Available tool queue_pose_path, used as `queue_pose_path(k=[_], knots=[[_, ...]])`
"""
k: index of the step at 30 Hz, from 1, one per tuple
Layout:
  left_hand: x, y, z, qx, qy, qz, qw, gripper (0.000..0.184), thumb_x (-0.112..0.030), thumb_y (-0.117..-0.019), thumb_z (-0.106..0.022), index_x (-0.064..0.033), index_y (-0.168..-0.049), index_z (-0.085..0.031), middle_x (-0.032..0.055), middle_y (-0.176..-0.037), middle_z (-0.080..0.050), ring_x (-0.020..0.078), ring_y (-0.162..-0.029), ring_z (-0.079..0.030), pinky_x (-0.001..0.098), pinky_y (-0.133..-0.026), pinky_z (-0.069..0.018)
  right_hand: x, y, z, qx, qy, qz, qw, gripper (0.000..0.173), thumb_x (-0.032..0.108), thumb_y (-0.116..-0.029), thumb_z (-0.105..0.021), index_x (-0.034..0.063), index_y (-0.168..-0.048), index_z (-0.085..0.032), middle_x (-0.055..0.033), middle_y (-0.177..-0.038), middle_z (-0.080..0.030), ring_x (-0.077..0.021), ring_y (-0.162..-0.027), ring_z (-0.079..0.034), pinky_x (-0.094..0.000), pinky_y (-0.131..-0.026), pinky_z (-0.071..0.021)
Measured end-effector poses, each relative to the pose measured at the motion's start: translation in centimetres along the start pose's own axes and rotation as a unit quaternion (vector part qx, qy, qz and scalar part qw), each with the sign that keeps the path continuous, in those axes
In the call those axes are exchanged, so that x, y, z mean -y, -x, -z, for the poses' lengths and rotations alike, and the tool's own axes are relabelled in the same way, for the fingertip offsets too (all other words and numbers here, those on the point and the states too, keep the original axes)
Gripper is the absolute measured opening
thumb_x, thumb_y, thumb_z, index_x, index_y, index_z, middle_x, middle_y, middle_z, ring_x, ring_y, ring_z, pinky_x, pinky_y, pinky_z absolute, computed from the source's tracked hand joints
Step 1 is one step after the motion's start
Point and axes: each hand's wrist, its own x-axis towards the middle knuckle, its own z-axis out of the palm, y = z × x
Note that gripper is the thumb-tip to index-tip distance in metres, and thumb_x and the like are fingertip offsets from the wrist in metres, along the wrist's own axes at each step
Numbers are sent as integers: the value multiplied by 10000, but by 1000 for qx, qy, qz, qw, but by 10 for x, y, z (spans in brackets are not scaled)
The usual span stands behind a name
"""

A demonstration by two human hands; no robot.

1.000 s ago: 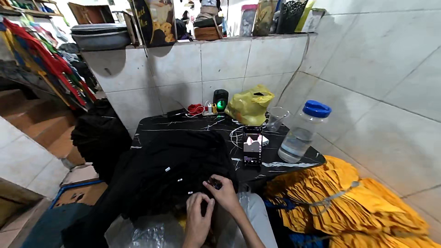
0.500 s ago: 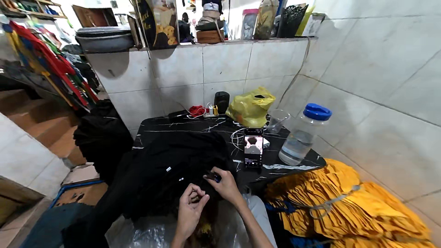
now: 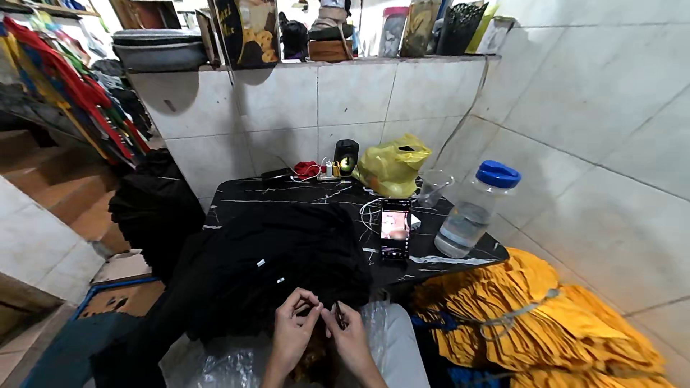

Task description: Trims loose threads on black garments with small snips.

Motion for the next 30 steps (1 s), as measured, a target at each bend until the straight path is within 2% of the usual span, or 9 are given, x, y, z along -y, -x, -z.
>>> queue_pose_path(k=[5, 10, 14, 16, 19, 23, 25, 28, 30], knots=[[0, 1, 3, -17, -29, -17, 999, 142, 18, -870, -740, -6, -1001, -691, 91, -992, -726, 205, -918, -736, 328, -756, -660, 1, 6, -2, 21, -13, 7, 1000, 260, 151, -1060, -529, 36, -864, -653, -12, -731, -604, -69, -605, -537, -210, -574, -471], [2, 1, 0, 3, -33, -24, 999, 164, 46, -857, -720, -6, -1011, -699, 78, -1001, -731, 191, -937, -735, 312, -751, -656, -4, 2, 0, -13, 82, -2, 997, 318, 337, -1037, -610, 70, -872, -662, -11, -703, -628, -105, -634, -616, -261, -616, -535], [0, 2, 2, 32, -63, -5, 997, 200, -22, -903, -720, -37, -1101, -701, 58, -1107, -727, 173, -1004, -730, 319, -784, -662, -4, -2, 2, -12, 90, -3, 996, 266, 250, -1017, -611, 64, -828, -626, 2, -686, -551, -88, -611, -545, -257, -595, -484], [-1, 3, 2, 44, -72, 1, 996, 237, -39, -920, -704, -53, -1156, -697, 48, -1172, -719, 174, -1052, -724, 326, -812, -663, -4, -1, 3, -3, 81, -15, 997, 288, 235, -1044, -561, 67, -828, -652, 7, -706, -592, -73, -637, -569, -244, -617, -493], [-2, 4, 4, 47, -82, 16, 995, 293, -37, -918, -700, -75, -1209, -689, 40, -1250, -695, 176, -1091, -713, 330, -837, -659, -4, 1, 1, -6, 30, -7, 999, 318, 208, -1068, -509, 63, -821, -649, 9, -683, -551, -73, -582, -500, -226, -555, -437], [-3, 5, 6, 54, -80, 37, 995, 328, -21, -894, -716, -90, -1213, -685, 39, -1278, -684, 181, -1064, -726, 337, -797, -672, 0, 0, 6, -45, 79, 45, 995, 250, 159, -1043, -558, 52, -842, -661, -13, -712, -617, -86, -600, -574, -225, -566, -500], [-1, 6, 6, 51, -77, 35, 995, 344, -18, -885, -718, -78, -1222, -680, 50, -1287, -676, 191, -1084, -717, 341, -803, -669, 1, -3, 11, -45, 131, 45, 989, 247, 203, -1036, -578, 62, -863, -685, -6, -733, -652, -80, -621, -609, -235, -595, -531], [2, 7, 5, 39, -64, 19, 997, 360, -25, -884, -717, -60, -1239, -670, 60, -1289, -672, 202, -1129, -695, 345, -823, -660, 1, -5, 15, -24, 218, 5, 976, 360, 437, -1018, -607, 109, -933, -729, 10, -760, -678, -98, -685, -651, -315, -671, -562], [2, 7, 4, 37, -60, 15, 997, 371, -9, -879, -722, -52, -1243, -668, 64, -1294, -670, 208, -1145, -690, 349, -834, -660, 2, -4, 13, -9, 199, -4, 980, 284, 379, -995, -662, 105, -969, -733, 18, -799, -711, -77, -725, -677, -281, -707, -577]])
